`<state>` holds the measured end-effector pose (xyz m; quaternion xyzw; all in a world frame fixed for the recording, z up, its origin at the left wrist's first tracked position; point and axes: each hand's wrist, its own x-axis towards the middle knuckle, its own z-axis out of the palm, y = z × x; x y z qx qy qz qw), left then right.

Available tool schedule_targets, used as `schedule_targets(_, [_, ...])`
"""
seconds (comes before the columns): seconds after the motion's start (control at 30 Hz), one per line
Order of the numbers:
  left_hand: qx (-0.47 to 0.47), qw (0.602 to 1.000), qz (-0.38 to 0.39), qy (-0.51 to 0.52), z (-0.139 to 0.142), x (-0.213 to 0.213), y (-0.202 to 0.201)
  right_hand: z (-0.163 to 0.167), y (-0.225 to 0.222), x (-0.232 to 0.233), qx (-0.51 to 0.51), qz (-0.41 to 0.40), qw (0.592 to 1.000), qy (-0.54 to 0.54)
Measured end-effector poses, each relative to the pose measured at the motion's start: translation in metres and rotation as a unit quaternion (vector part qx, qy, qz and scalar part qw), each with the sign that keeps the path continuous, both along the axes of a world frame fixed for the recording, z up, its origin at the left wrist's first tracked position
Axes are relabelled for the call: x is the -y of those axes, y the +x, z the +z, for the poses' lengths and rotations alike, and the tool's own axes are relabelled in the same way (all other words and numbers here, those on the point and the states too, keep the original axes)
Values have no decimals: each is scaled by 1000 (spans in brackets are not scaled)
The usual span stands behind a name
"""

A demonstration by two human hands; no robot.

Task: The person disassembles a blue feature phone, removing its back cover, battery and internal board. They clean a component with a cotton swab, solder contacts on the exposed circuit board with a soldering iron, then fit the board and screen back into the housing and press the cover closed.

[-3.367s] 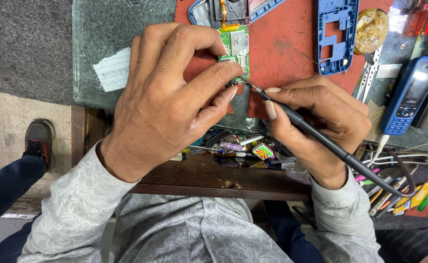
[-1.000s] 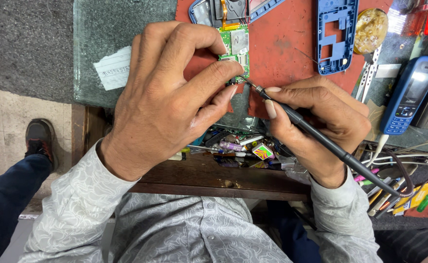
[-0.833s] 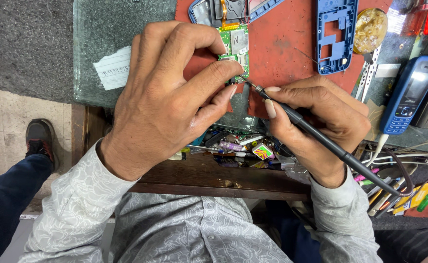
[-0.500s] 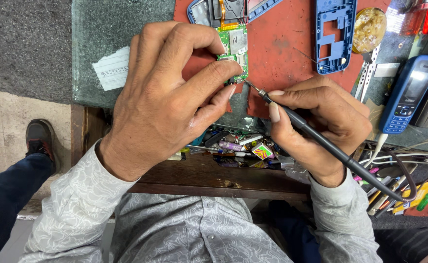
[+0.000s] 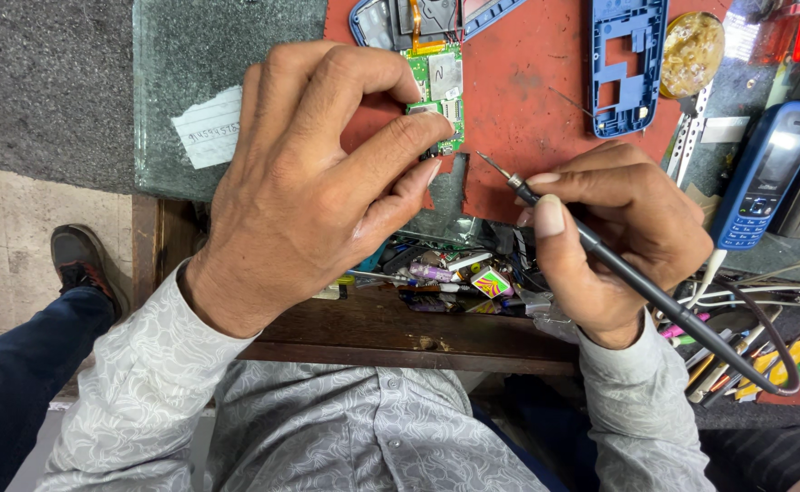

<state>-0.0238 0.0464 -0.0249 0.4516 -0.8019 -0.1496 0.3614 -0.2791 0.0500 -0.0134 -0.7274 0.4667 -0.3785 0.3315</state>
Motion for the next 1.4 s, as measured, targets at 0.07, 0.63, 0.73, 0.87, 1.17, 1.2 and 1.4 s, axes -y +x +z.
schedule_targets(0.07, [2, 1000, 1, -2, 0, 0, 0, 0, -2, -3, 16, -5, 1000, 11])
schedule_targets(0.63, [5, 1000, -1, -1, -3, 1, -1, 4, 3, 2, 2, -1, 1000, 20])
schedule_targets(0.73, [2, 1000, -1, 0, -2, 1, -1, 13, 3, 6, -62, 28, 998, 7])
schedule_targets(0.87, [3, 1000, 1, 1, -1, 0, -2, 18, 7, 9, -92, 49, 995, -4])
schedule_targets(1.17, [-2, 1000, 1, 2, -1, 0, -2, 21, 13, 12, -109, 56, 992, -13])
schedule_targets(1.2, [-1, 1000, 1, 1, -1, 0, -2, 21, 13, 12, -112, 56, 992, -14])
schedule_targets(1.4, [0, 1000, 3, -1, -2, 0, -2, 22, 14, 12, -110, 61, 992, -13])
